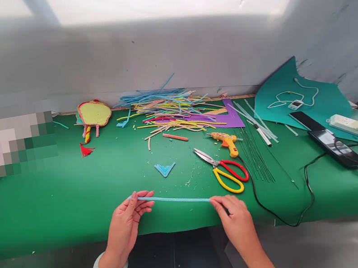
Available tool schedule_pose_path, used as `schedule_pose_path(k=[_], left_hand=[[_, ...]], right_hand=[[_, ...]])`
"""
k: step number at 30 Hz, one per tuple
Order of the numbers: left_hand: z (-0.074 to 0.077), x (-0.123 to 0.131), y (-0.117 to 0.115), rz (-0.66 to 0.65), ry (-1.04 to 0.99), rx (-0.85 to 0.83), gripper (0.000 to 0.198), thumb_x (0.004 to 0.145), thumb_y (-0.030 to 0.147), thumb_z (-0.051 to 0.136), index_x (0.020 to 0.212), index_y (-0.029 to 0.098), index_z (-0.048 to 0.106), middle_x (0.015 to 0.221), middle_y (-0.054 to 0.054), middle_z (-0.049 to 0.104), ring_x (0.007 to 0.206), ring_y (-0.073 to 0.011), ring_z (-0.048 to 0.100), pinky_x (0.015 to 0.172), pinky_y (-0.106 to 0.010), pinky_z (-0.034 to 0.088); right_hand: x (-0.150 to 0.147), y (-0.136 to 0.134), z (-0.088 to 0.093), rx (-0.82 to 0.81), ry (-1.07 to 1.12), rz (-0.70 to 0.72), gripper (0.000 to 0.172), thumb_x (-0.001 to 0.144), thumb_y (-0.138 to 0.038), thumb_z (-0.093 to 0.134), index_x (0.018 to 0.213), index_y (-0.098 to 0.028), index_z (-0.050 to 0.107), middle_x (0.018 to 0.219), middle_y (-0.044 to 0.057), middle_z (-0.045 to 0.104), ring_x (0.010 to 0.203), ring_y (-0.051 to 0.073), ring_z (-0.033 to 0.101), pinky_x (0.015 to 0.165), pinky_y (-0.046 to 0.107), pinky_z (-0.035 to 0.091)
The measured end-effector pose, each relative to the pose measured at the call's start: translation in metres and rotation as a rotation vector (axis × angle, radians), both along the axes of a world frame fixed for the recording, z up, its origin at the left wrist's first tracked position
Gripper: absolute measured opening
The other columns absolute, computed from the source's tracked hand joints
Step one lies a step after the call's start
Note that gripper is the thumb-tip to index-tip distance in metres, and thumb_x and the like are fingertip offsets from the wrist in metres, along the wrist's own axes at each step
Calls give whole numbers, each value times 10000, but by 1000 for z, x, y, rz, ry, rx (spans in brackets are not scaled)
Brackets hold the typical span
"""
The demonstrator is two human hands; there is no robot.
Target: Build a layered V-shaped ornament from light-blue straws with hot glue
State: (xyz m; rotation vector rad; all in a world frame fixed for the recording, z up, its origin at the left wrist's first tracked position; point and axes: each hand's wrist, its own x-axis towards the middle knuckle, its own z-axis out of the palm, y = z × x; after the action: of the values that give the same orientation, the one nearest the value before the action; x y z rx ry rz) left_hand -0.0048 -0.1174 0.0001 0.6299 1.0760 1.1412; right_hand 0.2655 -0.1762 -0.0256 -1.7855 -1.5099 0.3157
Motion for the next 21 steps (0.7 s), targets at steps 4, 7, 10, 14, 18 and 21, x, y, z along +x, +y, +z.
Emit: schedule_pose_path(k=[4, 7, 10, 14, 18, 21], left_hand=[[0, 15, -9, 4, -115, -29, 418, 796, 501, 723, 959, 116, 728, 1085, -153, 743, 890, -220, 715, 804, -333, 565], [1, 29, -17, -5, -177, -43, 391, 820, 489, 705, 970, 128, 730, 1103, -142, 739, 906, -212, 712, 824, -331, 563], [1, 36, -24, -34, -182, -21, 376, 829, 480, 700, 965, 131, 737, 1081, -134, 745, 870, -196, 708, 812, -321, 562], [-5, 35, -30, -44, -123, 15, 361, 838, 473, 691, 961, 139, 751, 1007, -106, 758, 818, -166, 687, 780, -286, 549], [-14, 31, -33, -40, -49, 29, 357, 839, 481, 687, 926, 142, 757, 842, -68, 755, 739, -141, 653, 740, -262, 529], [-18, 31, -32, -51, -20, 46, 360, 832, 488, 691, 892, 138, 753, 766, -59, 739, 712, -141, 635, 718, -261, 517]], right_hand=[[-30, -7, 3, 377, -91, -357, 270, 879, -424, 637, 927, -185, 754, 980, 146, 688, 961, 274, 610, 920, 448, 444], [-76, -14, 7, 128, 330, -28, 252, 898, -412, 609, 816, -223, 754, 813, 70, 691, 776, 202, 632, 750, 327, 504], [-110, -13, 10, -212, 830, 74, 330, 859, -508, 629, 973, -222, 750, 863, 54, 710, 770, 192, 631, 722, 307, 516], [-119, -4, 12, -200, 1132, -82, 364, 768, -536, 724, 907, -200, 736, 826, 24, 676, 762, 158, 566, 755, 280, 488], [-117, 1, 10, -171, 1202, -124, 336, 744, -515, 756, 811, -190, 702, 745, -4, 619, 721, 135, 512, 701, 251, 449], [-118, 3, 9, -128, 1213, -129, 317, 758, -495, 751, 808, -191, 675, 728, -15, 587, 714, 130, 502, 693, 248, 439]])
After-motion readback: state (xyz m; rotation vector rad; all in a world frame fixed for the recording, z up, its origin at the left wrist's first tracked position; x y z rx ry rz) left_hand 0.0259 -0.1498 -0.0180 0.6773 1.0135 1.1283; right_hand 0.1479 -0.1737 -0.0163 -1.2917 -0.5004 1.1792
